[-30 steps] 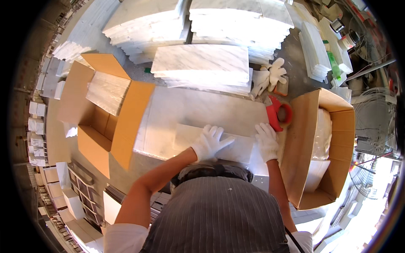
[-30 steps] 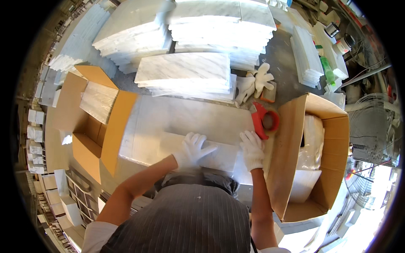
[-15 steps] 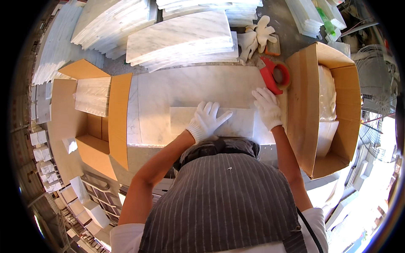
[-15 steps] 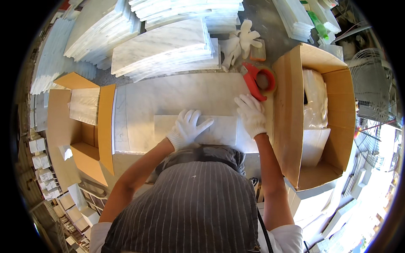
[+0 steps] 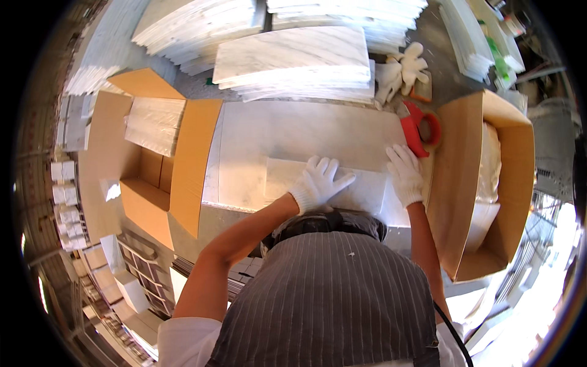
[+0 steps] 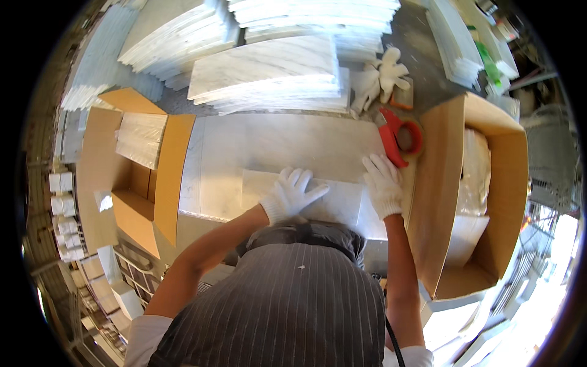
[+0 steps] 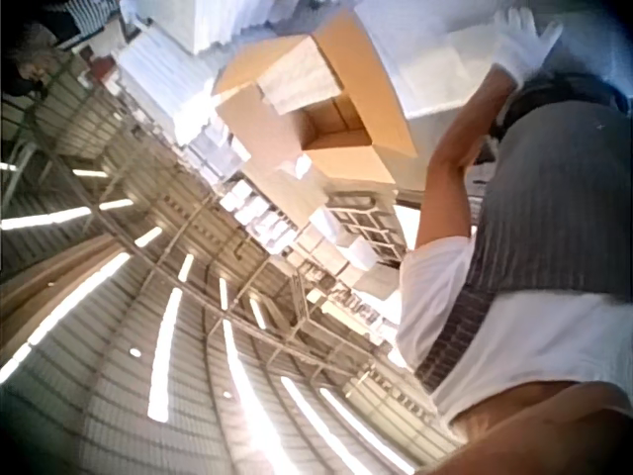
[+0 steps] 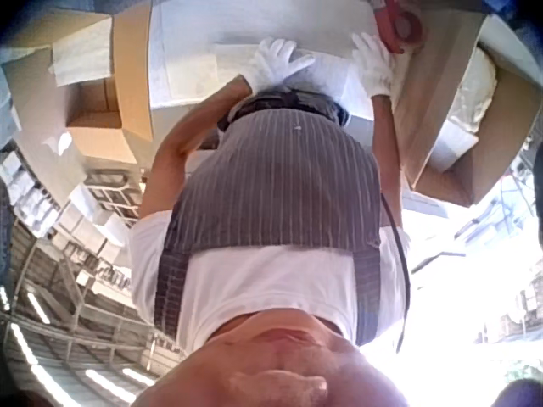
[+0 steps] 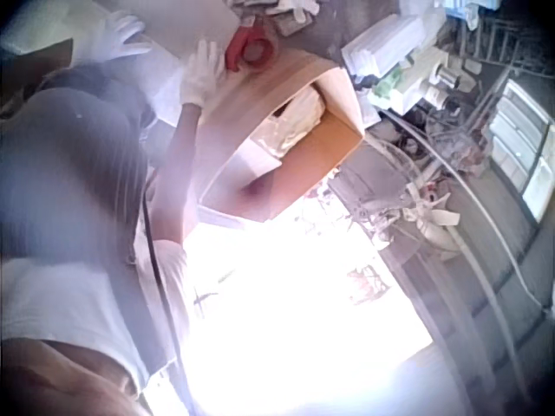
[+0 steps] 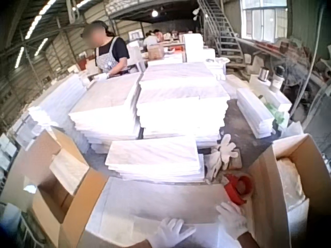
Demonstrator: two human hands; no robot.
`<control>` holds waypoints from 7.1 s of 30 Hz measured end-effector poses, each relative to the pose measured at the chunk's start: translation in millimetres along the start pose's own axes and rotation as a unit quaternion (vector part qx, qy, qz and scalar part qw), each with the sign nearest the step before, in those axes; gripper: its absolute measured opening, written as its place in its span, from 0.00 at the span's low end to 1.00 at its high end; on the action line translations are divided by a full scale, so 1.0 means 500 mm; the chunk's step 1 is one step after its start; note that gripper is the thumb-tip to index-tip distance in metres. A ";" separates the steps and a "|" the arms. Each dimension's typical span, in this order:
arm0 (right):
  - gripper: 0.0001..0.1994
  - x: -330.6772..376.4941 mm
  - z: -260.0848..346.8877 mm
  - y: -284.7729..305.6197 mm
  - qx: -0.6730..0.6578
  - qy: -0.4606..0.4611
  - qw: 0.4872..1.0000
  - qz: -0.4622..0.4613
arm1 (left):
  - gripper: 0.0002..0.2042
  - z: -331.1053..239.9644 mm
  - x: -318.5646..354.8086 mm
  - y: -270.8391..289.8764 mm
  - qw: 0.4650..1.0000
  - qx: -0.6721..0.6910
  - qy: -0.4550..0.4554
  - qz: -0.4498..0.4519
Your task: The person wraps rectangular white tiles individually in clear plastic film. They pick a tile, place it on a sheet of film, fold the film around the tile, and place the wrapped unit into a cardboard box. The process repeats continuously.
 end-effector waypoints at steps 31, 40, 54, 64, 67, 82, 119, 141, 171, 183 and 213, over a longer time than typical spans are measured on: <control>0.15 -0.079 -0.012 0.003 -0.206 -0.261 0.942 0.031 | 0.13 0.388 0.095 0.036 0.867 0.292 0.391 -0.107; 0.09 0.038 0.089 0.064 -0.393 -0.219 0.892 -0.051 | 0.11 0.301 0.198 0.089 0.816 0.470 0.325 -0.087; 0.18 0.180 0.167 0.044 0.066 0.020 0.996 -0.059 | 0.06 0.154 0.252 0.122 0.991 0.032 0.128 0.013; 0.14 0.189 0.189 0.074 0.038 0.030 0.997 -0.058 | 0.23 -0.070 0.053 -0.012 0.978 0.085 -0.168 -0.094; 0.10 0.208 0.177 0.112 -0.018 -0.132 0.984 -0.116 | 0.24 -0.105 0.051 -0.037 0.974 0.110 -0.190 -0.060; 0.28 0.182 0.125 -0.002 0.055 -0.294 0.953 -0.042 | 0.11 0.105 0.194 0.009 0.928 0.217 0.231 -0.197; 0.19 0.176 0.139 -0.019 0.071 -0.122 0.981 -0.131 | 0.15 0.155 0.163 0.091 0.991 0.031 0.126 0.043; 0.17 0.150 0.146 0.003 0.075 -0.153 0.977 -0.128 | 0.35 0.761 -0.540 0.702 0.852 0.105 0.449 -0.249; 0.17 0.140 0.134 -0.001 0.071 -0.147 0.981 -0.108 | 0.35 0.628 -0.700 0.717 0.958 0.005 0.273 -0.081; 0.13 0.139 0.149 0.021 0.068 -0.146 0.978 -0.130 | 0.63 0.426 -0.695 0.641 0.974 -0.044 0.197 0.104; 0.17 0.143 0.138 0.041 0.086 -0.184 0.972 -0.121 | 0.59 0.224 -0.574 0.592 0.971 0.006 0.220 0.091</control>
Point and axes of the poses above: each hand's wrist, its own x-axis away from the middle knuckle, its own y-axis out of the back of the hand, z = x × y, the point moved 9 cm from there along -x, towards the middle knuckle, and after that the axes turned 12 degrees about y, right-handed, at the moved point
